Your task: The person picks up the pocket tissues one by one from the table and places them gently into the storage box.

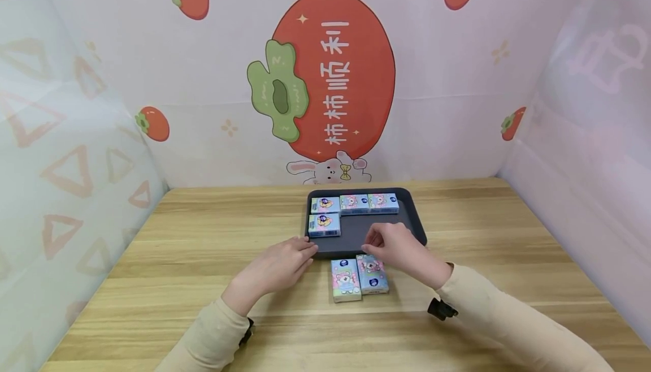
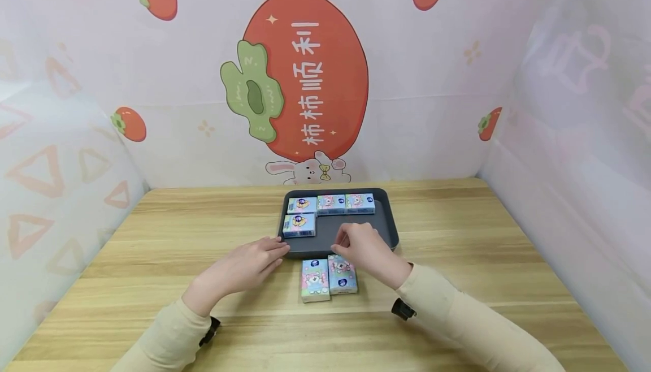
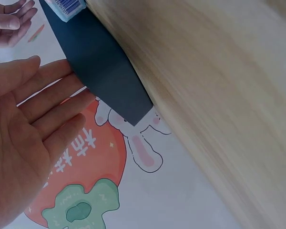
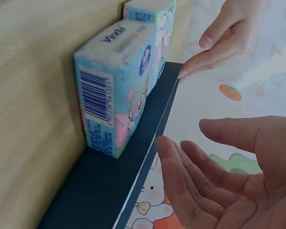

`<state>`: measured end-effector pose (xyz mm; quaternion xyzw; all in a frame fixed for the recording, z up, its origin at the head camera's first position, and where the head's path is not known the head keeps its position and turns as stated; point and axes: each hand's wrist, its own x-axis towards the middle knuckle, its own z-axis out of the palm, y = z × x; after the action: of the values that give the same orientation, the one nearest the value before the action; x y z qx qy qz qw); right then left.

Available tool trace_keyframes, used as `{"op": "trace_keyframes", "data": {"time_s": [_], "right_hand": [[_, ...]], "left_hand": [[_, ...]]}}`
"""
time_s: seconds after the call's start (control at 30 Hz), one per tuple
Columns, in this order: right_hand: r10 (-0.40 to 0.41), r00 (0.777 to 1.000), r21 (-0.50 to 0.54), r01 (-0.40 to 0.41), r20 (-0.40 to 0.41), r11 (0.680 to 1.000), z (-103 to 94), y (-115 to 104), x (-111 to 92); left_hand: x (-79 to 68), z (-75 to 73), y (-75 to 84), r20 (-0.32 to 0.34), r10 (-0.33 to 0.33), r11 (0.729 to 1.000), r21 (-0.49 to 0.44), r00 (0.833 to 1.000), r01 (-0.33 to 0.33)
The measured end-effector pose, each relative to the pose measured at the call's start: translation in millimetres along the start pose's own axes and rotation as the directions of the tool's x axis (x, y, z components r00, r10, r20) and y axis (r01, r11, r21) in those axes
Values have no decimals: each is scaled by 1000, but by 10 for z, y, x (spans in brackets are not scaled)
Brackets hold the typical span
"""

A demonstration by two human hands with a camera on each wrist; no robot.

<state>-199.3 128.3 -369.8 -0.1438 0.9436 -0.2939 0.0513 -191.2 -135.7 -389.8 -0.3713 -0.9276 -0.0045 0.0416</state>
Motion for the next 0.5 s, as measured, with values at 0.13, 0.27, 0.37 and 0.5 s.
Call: {"op": "trace_keyframes", "data": {"time_s": [0.13, 0.27, 0.37, 0.5], "right_hand": [[7, 1000, 0, -7, -12, 1000, 23, 29, -74], [-3, 999, -18, 2, -32, 1000, 51, 62, -130], [-19, 999, -18, 18, -39, 1000, 74, 89, -167], [-54, 997, -22, 52, -49, 998, 107, 121, -215]], "left_hand": [[-2, -2, -1, 0, -1, 1000, 3, 1000, 1], [-6, -2, -3, 1, -2, 1000, 2, 1000, 2], [-10, 1, -6, -1, 4, 1000, 4, 1000, -4], [-13, 8, -8, -2, 6, 1000, 3, 1000, -6]]}}
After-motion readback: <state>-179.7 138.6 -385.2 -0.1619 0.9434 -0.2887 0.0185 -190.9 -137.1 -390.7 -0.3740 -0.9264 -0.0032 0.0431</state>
